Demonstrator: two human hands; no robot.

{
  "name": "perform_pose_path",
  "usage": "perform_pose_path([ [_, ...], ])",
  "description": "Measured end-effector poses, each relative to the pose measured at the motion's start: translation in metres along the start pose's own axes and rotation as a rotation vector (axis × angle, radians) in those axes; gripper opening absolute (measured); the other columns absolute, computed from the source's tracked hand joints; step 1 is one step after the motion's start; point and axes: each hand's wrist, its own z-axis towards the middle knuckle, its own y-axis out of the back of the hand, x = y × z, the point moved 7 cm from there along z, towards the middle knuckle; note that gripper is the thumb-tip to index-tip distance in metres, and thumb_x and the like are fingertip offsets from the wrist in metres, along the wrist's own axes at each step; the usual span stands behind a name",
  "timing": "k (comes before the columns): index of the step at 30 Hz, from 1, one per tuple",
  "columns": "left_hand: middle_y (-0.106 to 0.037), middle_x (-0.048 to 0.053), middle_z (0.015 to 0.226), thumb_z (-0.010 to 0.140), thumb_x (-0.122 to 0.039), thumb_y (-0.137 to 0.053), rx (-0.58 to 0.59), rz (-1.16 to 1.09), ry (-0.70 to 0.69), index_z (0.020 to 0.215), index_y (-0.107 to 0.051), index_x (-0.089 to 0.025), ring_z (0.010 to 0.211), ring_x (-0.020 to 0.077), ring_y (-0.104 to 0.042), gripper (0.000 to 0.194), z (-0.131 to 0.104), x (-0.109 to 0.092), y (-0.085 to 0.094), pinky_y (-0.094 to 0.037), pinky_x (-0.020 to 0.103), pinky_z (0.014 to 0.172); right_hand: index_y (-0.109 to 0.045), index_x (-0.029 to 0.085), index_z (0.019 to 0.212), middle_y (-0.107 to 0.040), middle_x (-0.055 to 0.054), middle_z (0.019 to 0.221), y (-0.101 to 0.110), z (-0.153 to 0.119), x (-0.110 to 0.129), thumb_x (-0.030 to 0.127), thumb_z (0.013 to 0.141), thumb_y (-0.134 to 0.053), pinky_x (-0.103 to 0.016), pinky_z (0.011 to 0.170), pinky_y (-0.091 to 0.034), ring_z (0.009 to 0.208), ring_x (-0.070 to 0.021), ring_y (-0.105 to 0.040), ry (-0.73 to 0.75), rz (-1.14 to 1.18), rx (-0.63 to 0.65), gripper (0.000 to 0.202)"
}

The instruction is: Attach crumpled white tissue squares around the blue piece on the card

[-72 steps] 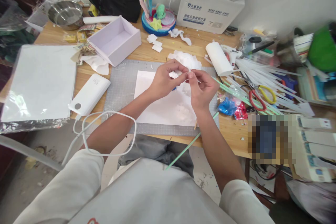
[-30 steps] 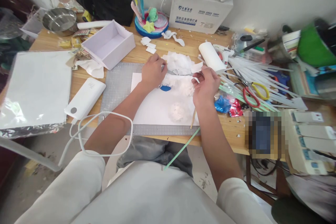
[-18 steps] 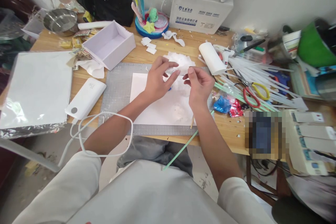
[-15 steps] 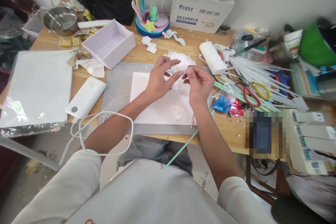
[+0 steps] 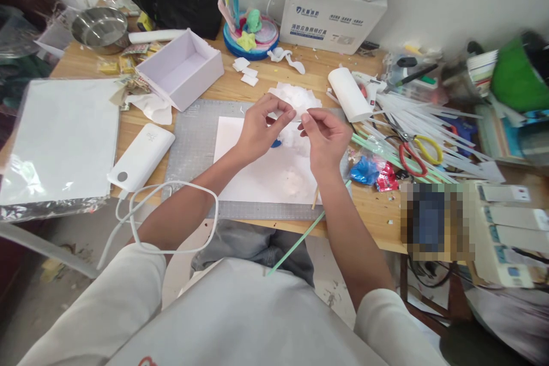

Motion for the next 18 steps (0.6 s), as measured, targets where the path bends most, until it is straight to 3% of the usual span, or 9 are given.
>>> perform_pose_path([
  [4,-0.061,0.003,0.083,0.093,-0.048,-0.065,-0.005,-0.031,-0.028,0.079,-0.068,-0.018,0.083,0.0110,-0.059,0.034,0.0007,0.0006,-0.0005,-0.047,0.019,0.061,-0.075,0.024,0.081,-0.069,0.004,0.077,0.0009,0.0006,-0.0008,0.031,0.078,-0.081,-0.020,0.051,-0.050,0.060,-0.0067,-0.063,-0.003,0.048,-0.025,0.010],
  [8,-0.063,0.004,0.089,0.091,-0.050,-0.067,0.019,-0.026,-0.041,0.084,-0.070,-0.018,0.087,0.0117,-0.061,0.032,0.0002,0.0000,-0.0018,-0.049,0.019,0.063,-0.075,0.024,0.080,-0.069,0.004,0.079,0.0023,0.0008,0.0028,0.030,0.075,-0.083,-0.021,0.053,-0.052,0.060,-0.0069,-0.062,0.048,0.037,-0.049,0.010],
  [14,-0.063,0.003,0.091,0.090,-0.037,-0.070,0.017,-0.003,-0.076,0.087,-0.071,-0.018,0.086,0.0114,-0.061,0.019,0.0010,-0.0001,-0.0007,-0.051,0.019,0.065,-0.074,0.025,0.087,-0.069,0.004,0.083,0.0026,0.0020,-0.0024,0.033,0.077,-0.081,-0.021,0.053,-0.053,0.062,-0.0074,-0.063,0.035,-0.010,-0.024,0.015],
  [18,-0.061,0.003,0.089,0.090,-0.029,-0.069,0.021,0.008,-0.102,0.088,-0.073,-0.018,0.085,0.0105,-0.061,0.012,0.0012,0.0008,-0.0011,-0.051,0.017,0.065,-0.075,0.024,0.087,-0.070,0.002,0.086,0.0010,-0.0003,0.0053,0.029,0.083,-0.076,-0.022,0.054,-0.053,0.063,-0.0077,-0.064,0.113,-0.075,-0.008,0.007],
])
